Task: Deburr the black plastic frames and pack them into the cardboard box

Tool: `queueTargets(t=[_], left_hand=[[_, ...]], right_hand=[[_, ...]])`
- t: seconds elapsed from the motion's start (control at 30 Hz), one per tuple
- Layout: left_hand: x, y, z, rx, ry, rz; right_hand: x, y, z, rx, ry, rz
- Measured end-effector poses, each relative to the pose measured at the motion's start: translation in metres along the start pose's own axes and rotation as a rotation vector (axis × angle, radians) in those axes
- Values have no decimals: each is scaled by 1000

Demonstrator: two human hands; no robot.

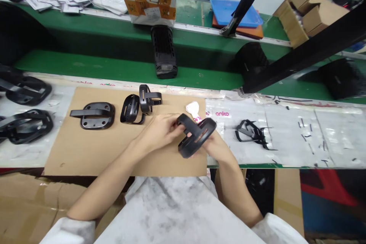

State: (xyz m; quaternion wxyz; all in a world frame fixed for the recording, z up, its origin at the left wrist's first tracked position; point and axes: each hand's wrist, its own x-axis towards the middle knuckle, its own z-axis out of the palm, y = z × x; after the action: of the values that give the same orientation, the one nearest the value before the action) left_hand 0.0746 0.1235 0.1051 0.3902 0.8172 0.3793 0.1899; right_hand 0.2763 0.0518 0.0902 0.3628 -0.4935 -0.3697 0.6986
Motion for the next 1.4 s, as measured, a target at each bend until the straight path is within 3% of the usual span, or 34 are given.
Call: queueTargets(t=[0.07, 0.13, 0.27, 0.33, 0.47, 0.57, 0.7, 0.93, 1.13, 1.3, 1.4], left_hand=[[1, -6, 3, 12, -78, -26], [2, -13, 7, 59, -100, -80], [0, -27, 16, 344, -56, -245], [-1, -31, 20, 482, -62, -309], [-3, -40, 22, 589, -51, -310], [-4, -50, 22, 623, -11, -219], [-8, -62, 25, 613, -15, -114], [8, -65, 36, 593, 141, -163], [26, -62, 46, 626, 191, -191], [27, -60, 51, 626, 239, -206], [27, -59, 53, 618, 255, -232]], right_hand=[[1, 1, -4, -65, -59, 38], [1, 4, -8, -146, 4, -9], [-8, 13, -24, -613, 451, -219], [-16, 22, -34, -867, 568, -213], [-29, 39, -53, -1051, 547, -114], [-35, 44, -66, -1027, 534, -124], [-47, 40, -77, -826, 518, -88], [-75, 53, -56, -174, 346, 110], [-69, 76, -33, -339, 332, 17], [-58, 68, -26, -468, 373, -52], [-58, 63, -28, -428, 367, -10]])
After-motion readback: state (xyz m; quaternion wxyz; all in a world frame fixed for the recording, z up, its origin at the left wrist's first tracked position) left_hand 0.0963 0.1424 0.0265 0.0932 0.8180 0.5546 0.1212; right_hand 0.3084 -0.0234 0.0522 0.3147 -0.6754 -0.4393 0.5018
